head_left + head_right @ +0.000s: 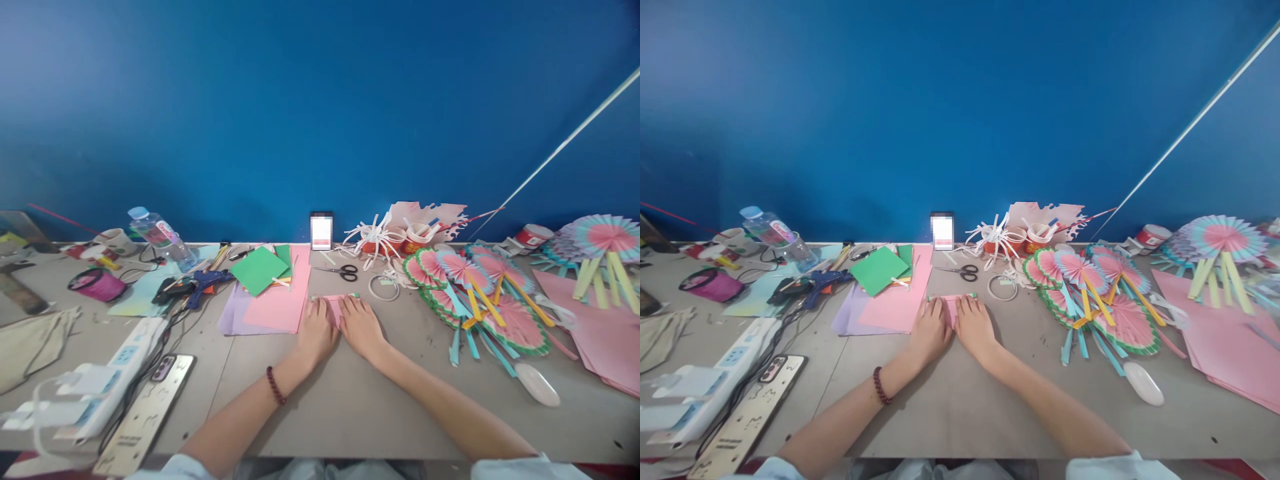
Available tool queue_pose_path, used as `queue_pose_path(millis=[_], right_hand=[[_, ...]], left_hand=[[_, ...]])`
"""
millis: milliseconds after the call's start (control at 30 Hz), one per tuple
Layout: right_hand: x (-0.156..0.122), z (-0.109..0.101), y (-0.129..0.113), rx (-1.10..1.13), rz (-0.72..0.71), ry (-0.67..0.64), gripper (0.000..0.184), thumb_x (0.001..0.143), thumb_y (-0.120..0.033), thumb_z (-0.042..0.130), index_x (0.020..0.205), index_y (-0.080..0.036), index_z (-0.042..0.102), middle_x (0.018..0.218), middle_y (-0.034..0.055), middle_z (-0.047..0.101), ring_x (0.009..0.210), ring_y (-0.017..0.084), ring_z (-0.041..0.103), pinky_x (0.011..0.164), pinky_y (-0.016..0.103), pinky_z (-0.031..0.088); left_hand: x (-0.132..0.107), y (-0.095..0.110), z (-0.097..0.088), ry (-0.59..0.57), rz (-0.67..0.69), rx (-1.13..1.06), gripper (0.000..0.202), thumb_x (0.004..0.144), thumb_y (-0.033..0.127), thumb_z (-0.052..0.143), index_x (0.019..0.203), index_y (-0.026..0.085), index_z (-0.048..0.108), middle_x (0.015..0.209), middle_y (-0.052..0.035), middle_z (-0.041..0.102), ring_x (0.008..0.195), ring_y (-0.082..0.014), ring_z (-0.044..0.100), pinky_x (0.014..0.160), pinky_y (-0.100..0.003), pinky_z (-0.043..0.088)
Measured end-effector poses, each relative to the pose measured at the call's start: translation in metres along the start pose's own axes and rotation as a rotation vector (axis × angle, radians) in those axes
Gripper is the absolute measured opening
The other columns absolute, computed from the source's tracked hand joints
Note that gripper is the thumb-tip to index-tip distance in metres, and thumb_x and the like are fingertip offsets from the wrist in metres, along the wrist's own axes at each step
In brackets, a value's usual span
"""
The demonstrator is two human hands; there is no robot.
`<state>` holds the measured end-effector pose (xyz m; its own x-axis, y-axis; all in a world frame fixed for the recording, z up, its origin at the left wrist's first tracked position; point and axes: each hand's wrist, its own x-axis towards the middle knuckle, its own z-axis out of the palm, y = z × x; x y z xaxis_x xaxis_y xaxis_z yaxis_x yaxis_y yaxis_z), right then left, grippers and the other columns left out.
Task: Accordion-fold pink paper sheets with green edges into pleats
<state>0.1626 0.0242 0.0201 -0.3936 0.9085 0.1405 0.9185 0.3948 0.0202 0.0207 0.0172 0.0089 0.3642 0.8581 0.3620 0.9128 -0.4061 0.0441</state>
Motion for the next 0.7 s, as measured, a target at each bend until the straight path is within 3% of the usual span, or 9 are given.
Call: queue_pose_path(millis=[433, 700], right_hand=[[0.001, 0.0, 0.0, -0.028, -0.015, 0.039, 0.044, 0.089, -0.017, 0.042, 0.131, -0.014, 0.054, 0.131, 0.0164, 0.06, 0.12, 0.029, 0.055, 0.096, 0.043, 0.038], [0.002, -0.003, 0.003, 0.006, -0.04, -0.029, 0.045, 0.09, -0.015, 0.043, 0.134, -0.007, 0.049, 0.133, 0.0202, 0.057, 0.122, 0.03, 0.052, 0.095, 0.041, 0.035]], left_hand=[[0.003, 0.001, -0.01, -0.074, 0.014, 0.051, 0.041, 0.081, 0.021, 0.048, 0.12, 0.008, 0.056, 0.115, -0.0175, 0.057, 0.109, -0.0318, 0.05, 0.095, -0.048, 0.039], [-0.001, 0.0, -0.006, -0.04, -0.007, 0.042, 0.044, 0.085, 0.025, 0.048, 0.126, 0.008, 0.052, 0.12, -0.0189, 0.055, 0.113, -0.0328, 0.048, 0.093, -0.048, 0.037]])
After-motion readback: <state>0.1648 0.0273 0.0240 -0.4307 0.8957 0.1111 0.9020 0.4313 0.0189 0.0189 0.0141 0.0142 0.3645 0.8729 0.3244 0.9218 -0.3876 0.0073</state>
